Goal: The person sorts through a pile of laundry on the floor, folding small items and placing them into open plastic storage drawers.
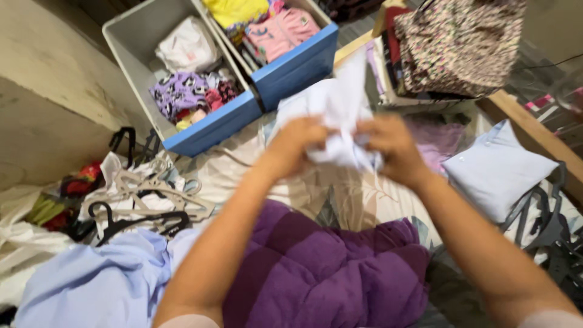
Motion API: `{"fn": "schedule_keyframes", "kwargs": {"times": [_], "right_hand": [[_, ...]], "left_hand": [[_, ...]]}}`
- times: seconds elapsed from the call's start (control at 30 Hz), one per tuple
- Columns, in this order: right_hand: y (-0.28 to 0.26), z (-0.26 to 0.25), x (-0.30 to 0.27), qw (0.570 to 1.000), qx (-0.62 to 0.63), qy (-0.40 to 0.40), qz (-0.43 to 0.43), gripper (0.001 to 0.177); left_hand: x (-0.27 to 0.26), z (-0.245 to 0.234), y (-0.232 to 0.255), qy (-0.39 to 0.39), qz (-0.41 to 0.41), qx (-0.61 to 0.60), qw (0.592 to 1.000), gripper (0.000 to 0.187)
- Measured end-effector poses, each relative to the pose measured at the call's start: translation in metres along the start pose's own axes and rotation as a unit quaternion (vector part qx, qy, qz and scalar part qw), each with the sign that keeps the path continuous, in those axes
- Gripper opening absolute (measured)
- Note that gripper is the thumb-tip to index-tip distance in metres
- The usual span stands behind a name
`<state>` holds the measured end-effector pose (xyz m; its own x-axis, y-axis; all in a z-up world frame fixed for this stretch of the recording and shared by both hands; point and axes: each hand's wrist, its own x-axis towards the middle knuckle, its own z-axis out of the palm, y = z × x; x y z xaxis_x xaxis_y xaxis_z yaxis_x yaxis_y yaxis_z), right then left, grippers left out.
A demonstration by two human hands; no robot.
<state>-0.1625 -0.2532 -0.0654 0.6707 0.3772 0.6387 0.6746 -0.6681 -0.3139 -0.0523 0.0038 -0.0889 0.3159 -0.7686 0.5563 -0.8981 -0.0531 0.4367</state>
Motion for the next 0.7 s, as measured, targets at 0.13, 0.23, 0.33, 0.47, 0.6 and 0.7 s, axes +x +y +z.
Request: {"fn": "schedule_keyframes", "kwargs": {"times": [0.13, 0.23, 0.33, 0.47, 0.6, 0.7], "right_hand": [[-0.023, 0.058, -0.101, 0.99, 0.105, -0.07, 0.063, 0.026], [-0.044, 0.08, -0.163, 0.972, 0.125, -0.161, 0.117, 0.027], [-0.051, 0.086, -0.192, 0.933, 0.154, -0.256, 0.201, 0.034], [-0.025, 0.082, -0.19, 0.859, 0.252, -0.242, 0.375, 0.043], [0.005, 0.072, -0.15, 0.92, 0.151, -0.147, 0.331, 0.047], [0.005, 0.076, -0.136, 0.979, 0.022, -0.178, 0.101, 0.061]], "left_hand": [[-0.092, 0.132, 0.007, -0.159, -0.126, -0.001, 0.979, 0.053], [-0.151, 0.185, 0.035, -0.205, -0.114, 0.001, 0.972, 0.035], [-0.157, 0.184, 0.041, -0.228, -0.156, -0.036, 0.96, 0.025], [-0.124, 0.155, 0.05, -0.273, -0.267, -0.102, 0.919, 0.063], [-0.104, 0.15, 0.062, -0.306, -0.2, -0.01, 0.931, 0.08], [-0.106, 0.165, 0.064, -0.319, -0.19, 0.047, 0.927, 0.081]]}}
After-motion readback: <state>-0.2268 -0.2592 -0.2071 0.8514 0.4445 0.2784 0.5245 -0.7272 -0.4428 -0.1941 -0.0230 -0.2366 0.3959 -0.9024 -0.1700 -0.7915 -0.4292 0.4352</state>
